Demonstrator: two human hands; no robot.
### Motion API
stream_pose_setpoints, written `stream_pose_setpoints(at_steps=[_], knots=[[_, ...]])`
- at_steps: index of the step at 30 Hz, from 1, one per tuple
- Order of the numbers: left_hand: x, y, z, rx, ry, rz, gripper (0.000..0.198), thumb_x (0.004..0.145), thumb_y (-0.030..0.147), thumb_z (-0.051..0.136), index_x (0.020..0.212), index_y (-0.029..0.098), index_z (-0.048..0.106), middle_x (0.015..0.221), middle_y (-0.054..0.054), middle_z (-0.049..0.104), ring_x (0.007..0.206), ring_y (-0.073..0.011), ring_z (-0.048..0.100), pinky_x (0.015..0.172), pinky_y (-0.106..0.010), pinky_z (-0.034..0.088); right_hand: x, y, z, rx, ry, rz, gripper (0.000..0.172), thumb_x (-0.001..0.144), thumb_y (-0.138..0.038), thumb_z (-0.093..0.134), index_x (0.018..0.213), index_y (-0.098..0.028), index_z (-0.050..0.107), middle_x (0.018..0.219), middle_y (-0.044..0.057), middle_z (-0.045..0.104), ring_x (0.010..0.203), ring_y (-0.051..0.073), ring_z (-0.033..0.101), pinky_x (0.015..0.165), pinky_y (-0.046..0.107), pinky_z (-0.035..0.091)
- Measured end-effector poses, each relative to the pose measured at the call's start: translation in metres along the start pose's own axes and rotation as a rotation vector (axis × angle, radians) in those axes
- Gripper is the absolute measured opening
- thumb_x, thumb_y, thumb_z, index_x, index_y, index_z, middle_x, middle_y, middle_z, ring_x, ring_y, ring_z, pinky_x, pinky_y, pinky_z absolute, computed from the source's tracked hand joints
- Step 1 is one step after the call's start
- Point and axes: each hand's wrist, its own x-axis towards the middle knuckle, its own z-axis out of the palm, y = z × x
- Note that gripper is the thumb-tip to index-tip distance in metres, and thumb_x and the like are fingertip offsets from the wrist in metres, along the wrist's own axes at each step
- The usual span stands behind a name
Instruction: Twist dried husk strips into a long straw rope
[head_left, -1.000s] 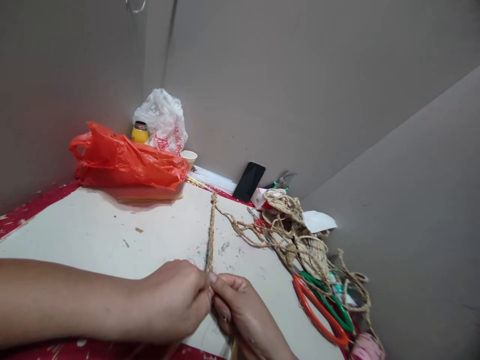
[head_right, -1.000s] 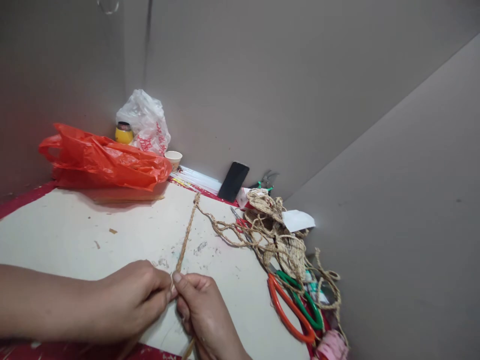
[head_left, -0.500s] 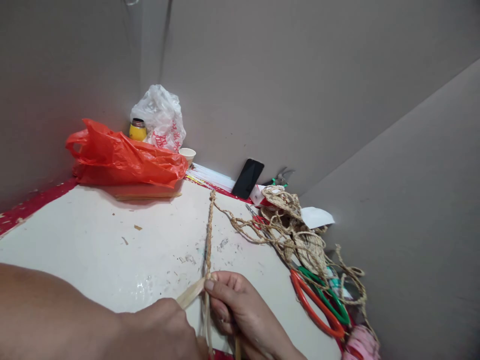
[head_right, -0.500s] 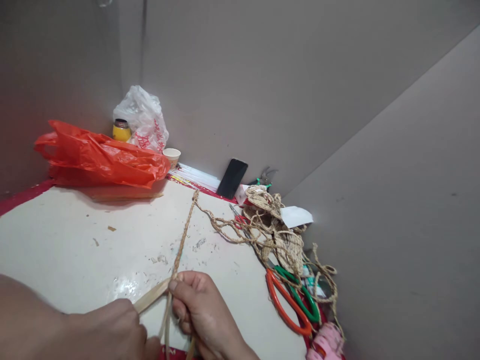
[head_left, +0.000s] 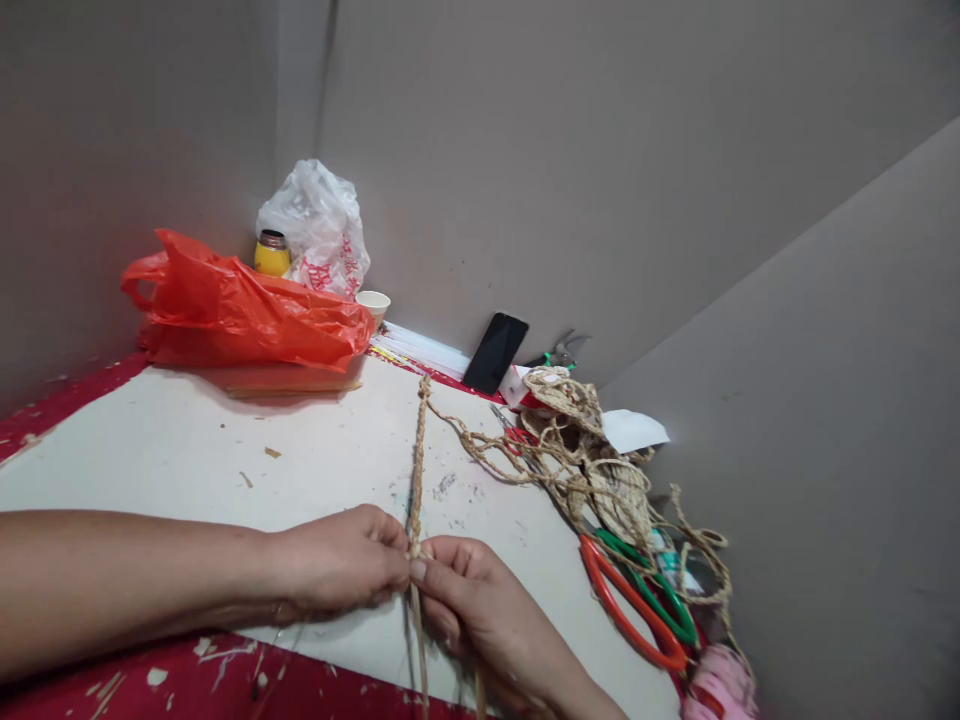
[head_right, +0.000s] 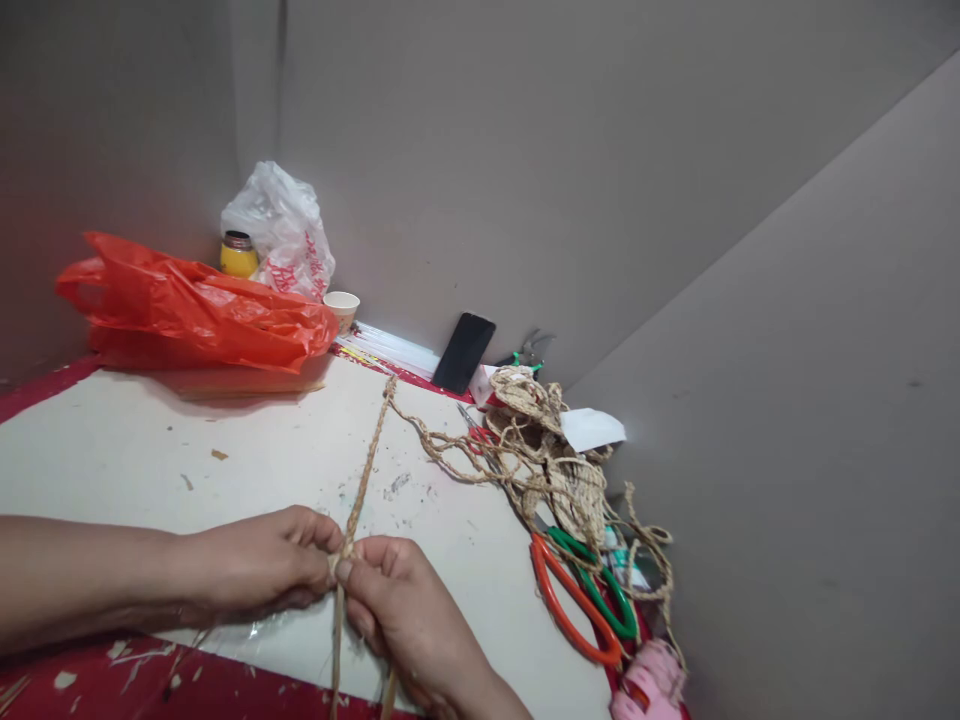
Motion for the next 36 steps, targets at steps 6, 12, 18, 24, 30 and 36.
stream_pose_setpoints(at_steps=[6,12,18,24,30,36], knots=[[0.011,0.001,-0.013,0.120,0.016,0.175,0.019,0.069,0.026,0.050,0.066,0.013,0.063,0.053,0.003,0.048,0.049,-0.0073,0.031,0.048,-0.023,0.022,-0.002,-0.006,-0.013,-0.093,-0.088,0.050,0.033,0.077,-0.043,0.062,0.075,-0.011,0.061,0.040,-0.009,0.038,0.035,0.003,0.020,0.039,0.022,0.007],[0.008,0.008,-0.015,0.255,-0.019,0.156,0.025,0.072,0.032,0.050,0.062,0.014,0.064,0.052,0.003,0.048,0.047,-0.0071,0.029,0.048,-0.023,0.023,-0.001,-0.007,-0.015,-0.284,-0.080,-0.029,0.033,0.081,-0.044,0.057,0.075,-0.012,0.060,0.044,-0.008,0.038,0.040,0.005,0.024,0.041,0.021,0.014],[0.009,0.007,-0.018,0.408,-0.002,0.148,0.029,0.075,0.036,0.047,0.066,0.014,0.063,0.054,0.003,0.049,0.050,-0.0078,0.033,0.050,-0.022,0.026,-0.006,-0.002,-0.007,-0.652,0.091,-0.192,0.025,0.086,-0.034,0.050,0.074,-0.014,0.061,0.059,-0.004,0.041,0.055,0.008,0.033,0.051,0.019,0.028],[0.010,0.006,-0.016,0.403,0.037,0.139,0.022,0.070,0.029,0.046,0.063,0.015,0.060,0.054,0.004,0.048,0.051,-0.0085,0.035,0.051,-0.022,0.027,-0.009,0.003,0.001,-0.959,0.197,-0.316,0.027,0.089,-0.031,0.043,0.073,-0.017,0.059,0.062,-0.001,0.054,0.058,0.011,0.044,0.056,0.021,0.032],[0.007,0.008,-0.014,0.429,0.093,0.137,0.020,0.068,0.028,0.045,0.058,0.015,0.056,0.049,0.005,0.043,0.049,-0.0088,0.033,0.049,-0.022,0.025,-0.016,-0.004,-0.006,-1.097,0.224,-0.273,0.031,0.087,-0.033,0.044,0.062,-0.017,0.051,0.057,-0.001,0.050,0.054,0.011,0.038,0.050,0.022,0.027],[0.009,0.000,-0.011,0.355,0.094,0.209,0.019,0.065,0.027,0.045,0.057,0.015,0.056,0.049,0.003,0.046,0.048,-0.0088,0.034,0.049,-0.023,0.027,-0.022,-0.010,0.005,-0.860,0.158,-0.179,0.032,0.088,-0.034,0.042,0.063,-0.016,0.052,0.053,-0.002,0.046,0.051,0.009,0.038,0.046,0.019,0.028]])
